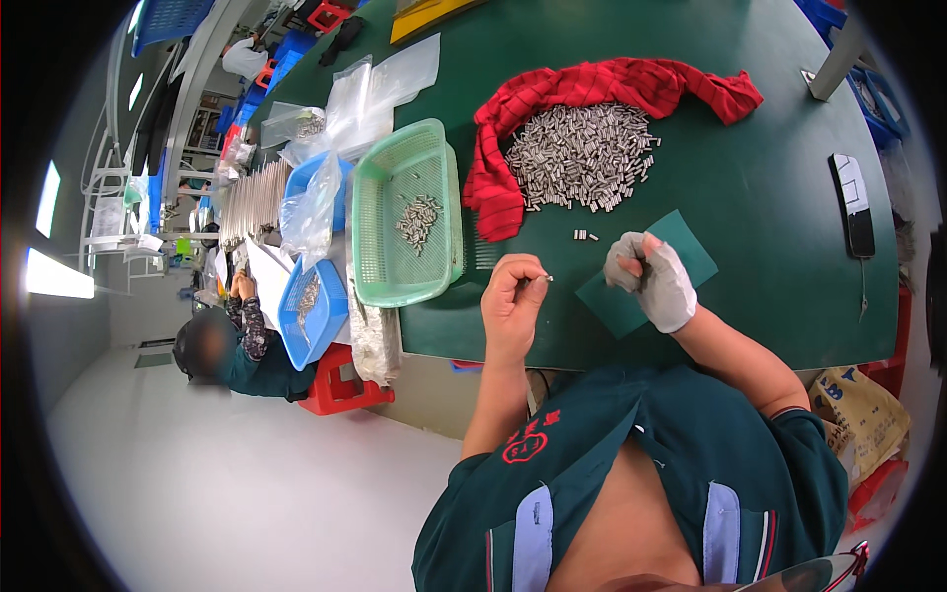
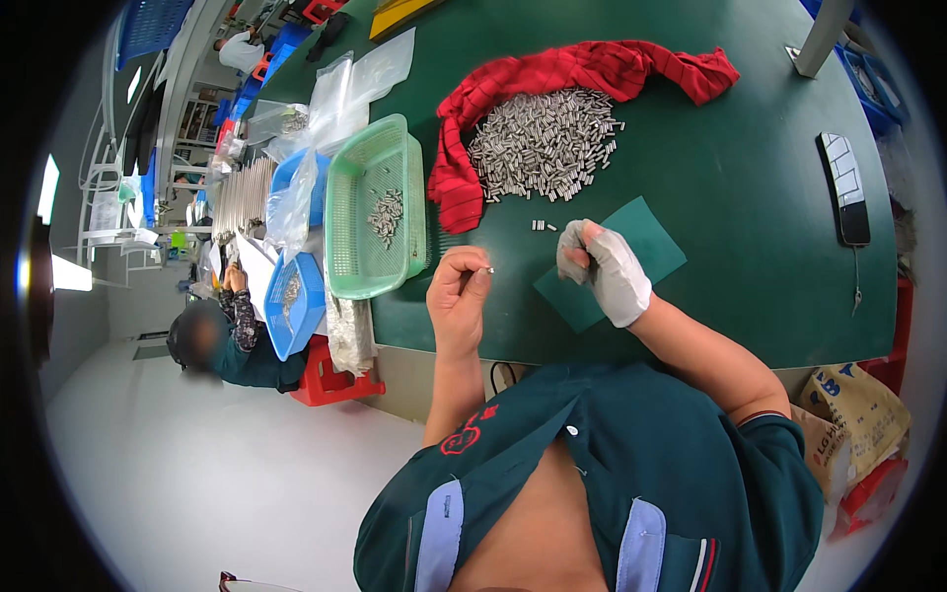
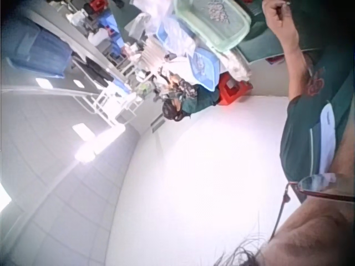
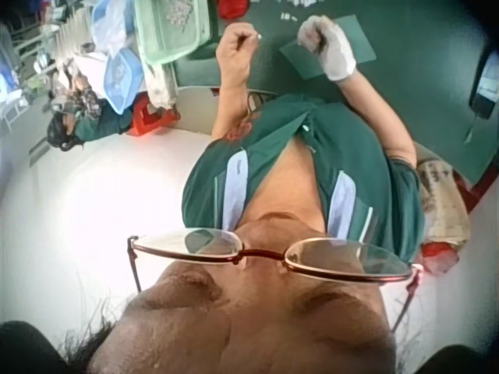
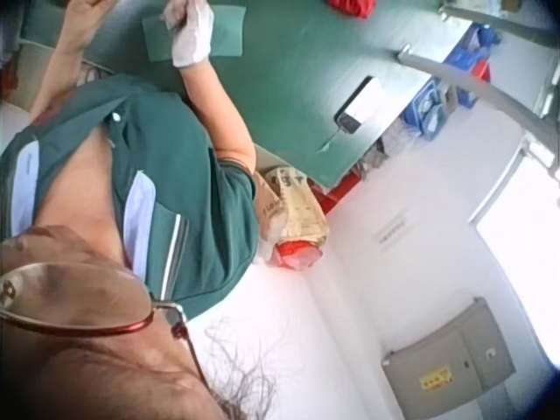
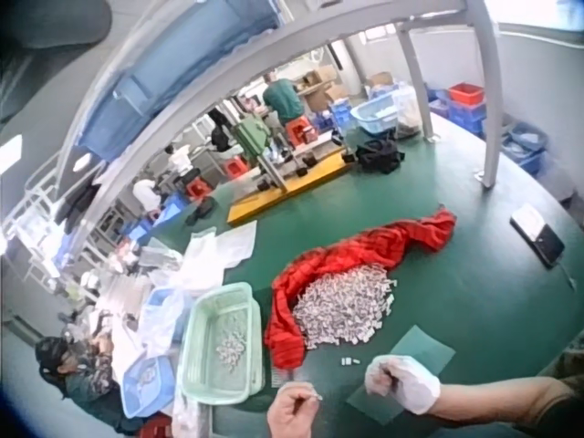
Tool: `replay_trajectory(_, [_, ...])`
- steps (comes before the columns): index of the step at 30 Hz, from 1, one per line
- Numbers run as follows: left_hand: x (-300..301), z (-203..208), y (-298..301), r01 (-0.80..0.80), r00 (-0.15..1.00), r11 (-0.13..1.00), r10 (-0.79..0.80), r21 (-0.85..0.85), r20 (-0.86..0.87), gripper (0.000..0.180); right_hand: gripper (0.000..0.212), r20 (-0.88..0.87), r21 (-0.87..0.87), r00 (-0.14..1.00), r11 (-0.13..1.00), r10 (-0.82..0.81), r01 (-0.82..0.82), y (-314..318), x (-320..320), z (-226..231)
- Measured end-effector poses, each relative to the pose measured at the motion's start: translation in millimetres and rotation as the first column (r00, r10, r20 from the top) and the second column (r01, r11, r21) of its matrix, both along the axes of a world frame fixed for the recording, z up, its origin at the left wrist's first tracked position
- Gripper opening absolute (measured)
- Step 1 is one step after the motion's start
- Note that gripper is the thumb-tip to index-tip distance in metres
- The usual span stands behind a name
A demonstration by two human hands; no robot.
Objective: The person picks up small metal components by hand from a pile on a green mat, then sorts them into a plastic tray.
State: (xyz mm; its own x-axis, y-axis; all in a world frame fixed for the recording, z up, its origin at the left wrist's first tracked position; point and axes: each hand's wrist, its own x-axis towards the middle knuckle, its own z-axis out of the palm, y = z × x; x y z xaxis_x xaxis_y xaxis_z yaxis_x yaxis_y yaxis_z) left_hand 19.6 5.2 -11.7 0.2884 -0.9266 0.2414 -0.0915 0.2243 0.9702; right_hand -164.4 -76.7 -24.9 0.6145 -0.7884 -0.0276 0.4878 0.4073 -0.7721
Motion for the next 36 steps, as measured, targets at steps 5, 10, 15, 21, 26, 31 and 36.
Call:
replay_trajectory(5, [50,17,-3,-0.399,0.733,0.908,0.401,-0.131,0.550,0.007,0.051,0.012,0.014,1.000,1.000,0.000,0.000,0,0,-3])
replay_trajectory(10, [84,36,-15,-0.657,0.229,0.699,0.542,-0.283,0.809,0.013,0.051,0.008,0.010,1.000,1.000,0.000,0.000,0,-1,-2])
replay_trajectory(15, [30,10,-41,-0.147,0.586,0.980,0.196,-0.135,0.786,0.020,0.051,0.021,0.018,1.000,1.000,-0.016,0.016,-2,0,-1])
replay_trajectory(21, [8,-17,-59,0.044,0.597,0.995,-0.097,0.088,0.796,0.026,0.052,0.021,0.042,1.000,0.999,-0.009,0.008,-3,-1,-2])
replay_trajectory(26, [8,-25,-64,0.059,0.558,0.989,-0.144,0.134,0.817,0.022,0.046,0.071,0.051,0.997,0.999,0.009,-0.013,-3,-2,-8])
replay_trajectory(31, [7,-22,-58,0.043,0.564,0.986,-0.156,0.160,0.811,0.017,0.045,0.073,0.082,0.997,0.997,0.003,-0.009,-5,-4,-8])
replay_trajectory(36, [9,-17,-52,0.033,0.573,0.984,-0.162,0.175,0.804,0.016,0.046,0.041,0.064,0.999,0.998,0.008,-0.010,-6,-5,-5])
